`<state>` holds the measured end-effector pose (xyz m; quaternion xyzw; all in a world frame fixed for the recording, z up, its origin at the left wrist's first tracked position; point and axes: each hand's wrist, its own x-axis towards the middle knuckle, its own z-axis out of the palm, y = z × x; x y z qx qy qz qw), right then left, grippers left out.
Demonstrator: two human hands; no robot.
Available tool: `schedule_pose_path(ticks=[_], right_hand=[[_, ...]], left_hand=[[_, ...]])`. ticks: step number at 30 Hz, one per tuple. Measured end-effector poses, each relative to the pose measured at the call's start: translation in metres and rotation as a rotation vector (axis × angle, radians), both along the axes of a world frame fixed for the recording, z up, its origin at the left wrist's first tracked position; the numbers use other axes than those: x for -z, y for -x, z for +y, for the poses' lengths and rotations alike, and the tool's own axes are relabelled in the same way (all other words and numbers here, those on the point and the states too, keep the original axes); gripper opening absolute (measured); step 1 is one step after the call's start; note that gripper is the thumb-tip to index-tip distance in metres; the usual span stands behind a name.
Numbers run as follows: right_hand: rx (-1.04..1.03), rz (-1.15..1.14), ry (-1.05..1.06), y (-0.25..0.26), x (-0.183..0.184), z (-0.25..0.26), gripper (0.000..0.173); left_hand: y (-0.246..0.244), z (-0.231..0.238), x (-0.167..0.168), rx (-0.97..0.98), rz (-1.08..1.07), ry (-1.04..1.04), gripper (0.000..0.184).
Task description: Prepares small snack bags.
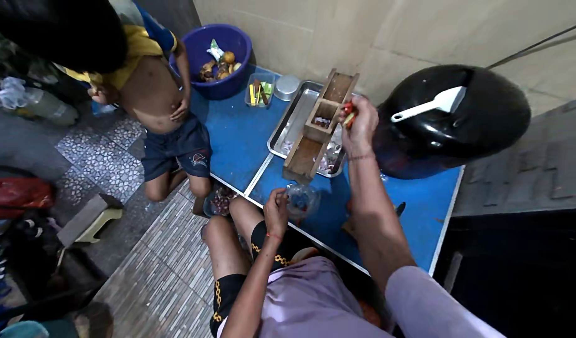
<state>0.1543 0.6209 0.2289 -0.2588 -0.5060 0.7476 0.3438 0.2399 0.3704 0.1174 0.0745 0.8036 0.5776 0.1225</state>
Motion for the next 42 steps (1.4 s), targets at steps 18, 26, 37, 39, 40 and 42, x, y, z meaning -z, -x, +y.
schedule_pose_path(ticks=[18,26,37,39,40,42], right_hand=[[-0.256,-0.447,-0.616,-0.127,0.064,-0.043,0.028],[-0.823,-0.84,-0.706,-0.129,0.125,-0.1,0.026],[-0.626,-0.774,-0.959,-0.108,0.166,-0.118,0.026],[-0.594,-0.811,-0.943,-0.107,0.168,-0.12,0.022],[-0.589,-0.831,-0.929,-0.106,0.169,-0.12,0.022],[-0.578,-0.848,-0.919,-0.104,0.17,-0.122,0.023]], left_hand=[[0.006,-0.008,0.03,0.047,-0.065,0.173,0.04],[0.011,0.009,0.053,0.246,-0.118,0.229,0.071],[0.03,0.009,0.062,0.31,-0.14,0.168,0.066],[0.032,0.008,0.053,0.306,-0.175,0.174,0.063],[0.033,0.009,0.053,0.304,-0.187,0.19,0.062],[0.035,0.01,0.055,0.304,-0.203,0.229,0.061]])
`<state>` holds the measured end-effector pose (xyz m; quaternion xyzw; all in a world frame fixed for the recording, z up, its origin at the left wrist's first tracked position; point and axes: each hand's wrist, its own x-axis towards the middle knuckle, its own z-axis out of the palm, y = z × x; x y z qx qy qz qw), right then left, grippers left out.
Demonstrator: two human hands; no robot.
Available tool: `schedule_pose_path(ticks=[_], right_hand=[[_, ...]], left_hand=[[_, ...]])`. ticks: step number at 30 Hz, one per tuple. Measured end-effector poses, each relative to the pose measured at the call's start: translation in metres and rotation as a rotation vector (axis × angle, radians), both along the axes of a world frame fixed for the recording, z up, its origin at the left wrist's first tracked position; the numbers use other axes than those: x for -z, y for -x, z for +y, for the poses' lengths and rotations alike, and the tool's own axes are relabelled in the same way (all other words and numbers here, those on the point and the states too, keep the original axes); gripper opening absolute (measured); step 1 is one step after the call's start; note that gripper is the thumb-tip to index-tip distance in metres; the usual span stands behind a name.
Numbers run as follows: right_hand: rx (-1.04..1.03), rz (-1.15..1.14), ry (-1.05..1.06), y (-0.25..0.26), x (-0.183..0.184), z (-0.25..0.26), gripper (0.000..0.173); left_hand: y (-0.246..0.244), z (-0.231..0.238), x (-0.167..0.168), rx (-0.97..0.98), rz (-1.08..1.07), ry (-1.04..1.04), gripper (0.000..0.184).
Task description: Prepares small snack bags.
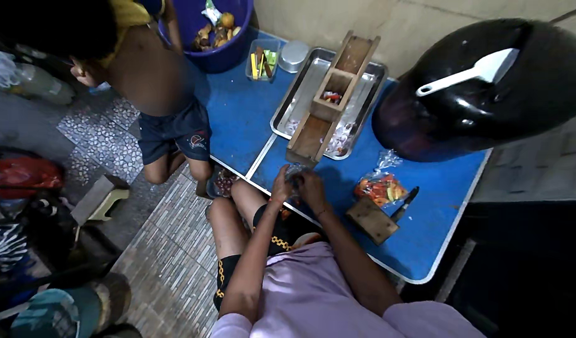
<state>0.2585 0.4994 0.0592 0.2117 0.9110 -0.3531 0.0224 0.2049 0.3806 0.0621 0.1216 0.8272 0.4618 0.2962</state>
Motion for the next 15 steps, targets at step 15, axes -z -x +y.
schedule_pose_path(ticks=[15], right_hand=[[0.076,-0.003,0.107,-0.014,-0.042,0.009,0.024]], left_hand=[[0.001,0.004,0.006,-0.093,0.061,-0.021,0.064]])
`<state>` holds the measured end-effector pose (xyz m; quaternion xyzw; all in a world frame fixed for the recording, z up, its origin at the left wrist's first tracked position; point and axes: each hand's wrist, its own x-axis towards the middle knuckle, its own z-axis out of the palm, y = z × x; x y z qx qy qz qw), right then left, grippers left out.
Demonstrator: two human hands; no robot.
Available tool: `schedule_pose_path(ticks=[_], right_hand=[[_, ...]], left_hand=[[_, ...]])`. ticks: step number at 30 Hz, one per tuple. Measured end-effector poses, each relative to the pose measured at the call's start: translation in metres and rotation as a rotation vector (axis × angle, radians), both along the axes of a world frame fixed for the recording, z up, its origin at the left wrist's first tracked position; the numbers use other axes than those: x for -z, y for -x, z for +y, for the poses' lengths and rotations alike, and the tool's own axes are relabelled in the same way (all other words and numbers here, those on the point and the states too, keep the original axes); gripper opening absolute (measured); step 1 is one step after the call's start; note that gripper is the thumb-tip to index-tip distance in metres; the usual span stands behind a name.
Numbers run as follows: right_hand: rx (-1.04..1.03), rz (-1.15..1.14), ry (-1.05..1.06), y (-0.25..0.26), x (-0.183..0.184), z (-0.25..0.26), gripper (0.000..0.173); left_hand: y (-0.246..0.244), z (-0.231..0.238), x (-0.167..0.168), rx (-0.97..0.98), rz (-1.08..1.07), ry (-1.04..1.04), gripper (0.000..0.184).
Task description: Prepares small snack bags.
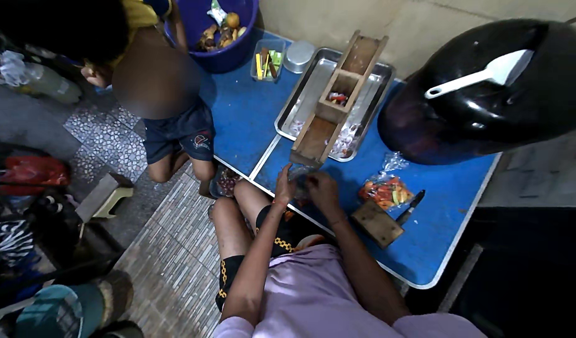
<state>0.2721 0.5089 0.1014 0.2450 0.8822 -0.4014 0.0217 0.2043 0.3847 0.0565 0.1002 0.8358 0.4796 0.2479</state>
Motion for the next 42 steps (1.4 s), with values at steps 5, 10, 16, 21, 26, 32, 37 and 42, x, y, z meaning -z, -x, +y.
schedule_pose_path(ticks=[5,10,16,21,26,32,37,42], right_hand=[[0.148,0.18,0.324,-0.015,-0.011,0.02,0.021],[0.237,0.21,0.543,-0.016,-0.013,0.021,0.017],[0.377,0.219,0.761,-0.013,-0.014,0.018,0.016],[0.217,0.326,0.681,-0.017,-0.013,0.018,0.025],[0.061,0.4,0.531,-0.019,-0.013,0.014,0.024],[0.151,0.453,0.413,0.004,-0.049,0.055,0.027],[0.156,0.246,0.095,0.032,-0.227,0.039,0.035],[0.006,-0.029,-0.077,0.02,-0.352,-0.023,0.034]], left_hand=[[-0.018,-0.001,-0.033,0.027,0.26,-0.139,0.043],[-0.028,0.005,-0.04,0.072,0.392,-0.167,0.03],[-0.028,0.002,-0.061,-0.041,0.118,-0.247,0.018],[-0.025,-0.003,-0.056,-0.091,0.063,-0.304,0.016],[-0.028,0.0,-0.058,-0.119,0.024,-0.288,0.014],[-0.028,-0.015,-0.06,-0.123,0.09,-0.177,0.021],[-0.033,-0.028,-0.048,-0.221,0.1,-0.119,0.026],[-0.041,-0.031,-0.045,-0.217,0.102,-0.005,0.046]])
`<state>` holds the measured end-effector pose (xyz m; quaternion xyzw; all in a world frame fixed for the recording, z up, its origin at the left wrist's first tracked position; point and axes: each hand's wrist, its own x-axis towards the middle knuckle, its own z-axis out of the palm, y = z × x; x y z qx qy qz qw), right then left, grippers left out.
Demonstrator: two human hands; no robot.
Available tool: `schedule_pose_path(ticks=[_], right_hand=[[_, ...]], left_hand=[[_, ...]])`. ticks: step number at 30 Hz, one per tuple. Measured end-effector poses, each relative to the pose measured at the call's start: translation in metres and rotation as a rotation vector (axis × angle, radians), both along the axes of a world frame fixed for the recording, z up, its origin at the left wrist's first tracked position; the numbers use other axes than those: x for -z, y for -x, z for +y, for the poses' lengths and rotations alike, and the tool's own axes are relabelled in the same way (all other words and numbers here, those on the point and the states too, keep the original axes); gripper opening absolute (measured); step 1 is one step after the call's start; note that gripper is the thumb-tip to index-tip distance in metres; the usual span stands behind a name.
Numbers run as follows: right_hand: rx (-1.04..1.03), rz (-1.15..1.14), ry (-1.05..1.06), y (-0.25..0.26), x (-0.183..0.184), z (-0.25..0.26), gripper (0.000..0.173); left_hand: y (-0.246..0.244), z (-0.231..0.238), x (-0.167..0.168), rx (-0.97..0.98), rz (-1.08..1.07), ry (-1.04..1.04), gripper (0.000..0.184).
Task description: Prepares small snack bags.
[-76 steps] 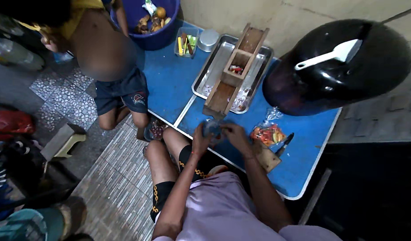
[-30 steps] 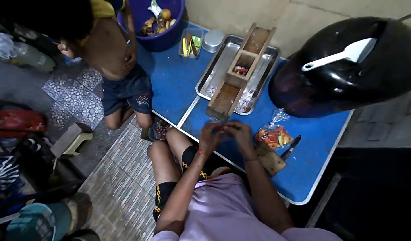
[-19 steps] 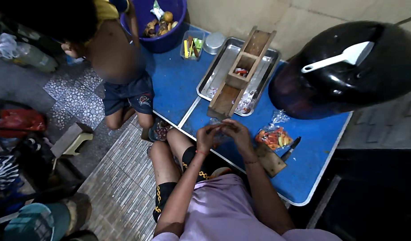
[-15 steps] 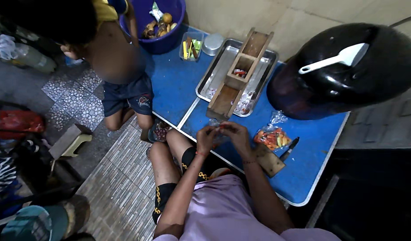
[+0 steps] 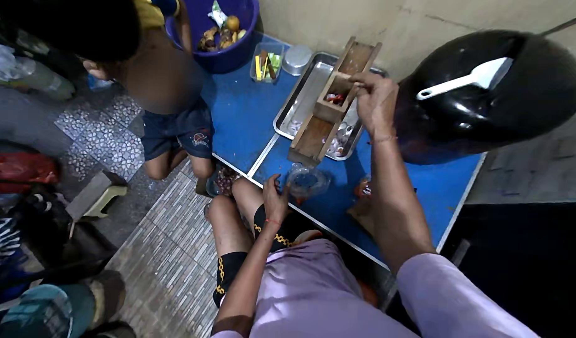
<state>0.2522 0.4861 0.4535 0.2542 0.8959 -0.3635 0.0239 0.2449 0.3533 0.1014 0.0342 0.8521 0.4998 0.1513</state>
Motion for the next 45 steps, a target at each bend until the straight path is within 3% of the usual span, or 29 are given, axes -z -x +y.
schedule_pose_path(ticks=[1,2,4,6,11,15,20,27,31,37,45], right_hand=[[-0.006,-0.011,0.03,-0.001,0.014,0.006,0.035],[-0.021,0.017,0.062,-0.001,0.052,0.022,0.036],[-0.101,0.266,0.102,-0.003,0.189,0.066,0.03],[-0.212,0.29,0.209,-0.01,0.282,0.074,0.024],[-0.379,-0.106,0.034,-0.037,0.348,0.031,0.027],[-0.332,-0.212,-0.099,-0.048,0.351,0.024,0.028],[-0.178,-0.325,-0.031,-0.051,0.349,0.023,0.025],[-0.186,-0.28,0.059,-0.057,0.357,0.026,0.021],[-0.228,-0.252,0.083,-0.059,0.351,0.025,0.023],[-0.266,-0.159,0.007,-0.067,0.337,0.027,0.021],[-0.215,-0.074,-0.032,-0.067,0.354,0.028,0.02]], left_hand=[[-0.003,0.001,-0.001,0.007,-0.016,0.033,0.054],[-0.006,0.002,0.0,0.013,-0.046,0.057,0.061],[-0.011,0.006,0.005,0.025,-0.136,0.068,0.072],[-0.016,0.011,0.017,0.038,-0.23,0.076,0.079],[-0.024,0.02,0.021,0.143,-0.354,0.179,0.078],[-0.028,0.022,0.03,0.135,-0.419,0.079,0.066],[-0.029,0.023,0.036,0.115,-0.534,-0.048,0.051],[-0.031,0.022,0.014,0.072,-0.769,-0.515,0.042],[-0.032,0.027,0.014,0.036,-0.724,-0.431,0.057],[-0.028,0.031,0.032,-0.077,-0.615,-0.3,0.036],[-0.027,0.033,0.037,-0.146,-0.642,-0.394,0.03]])
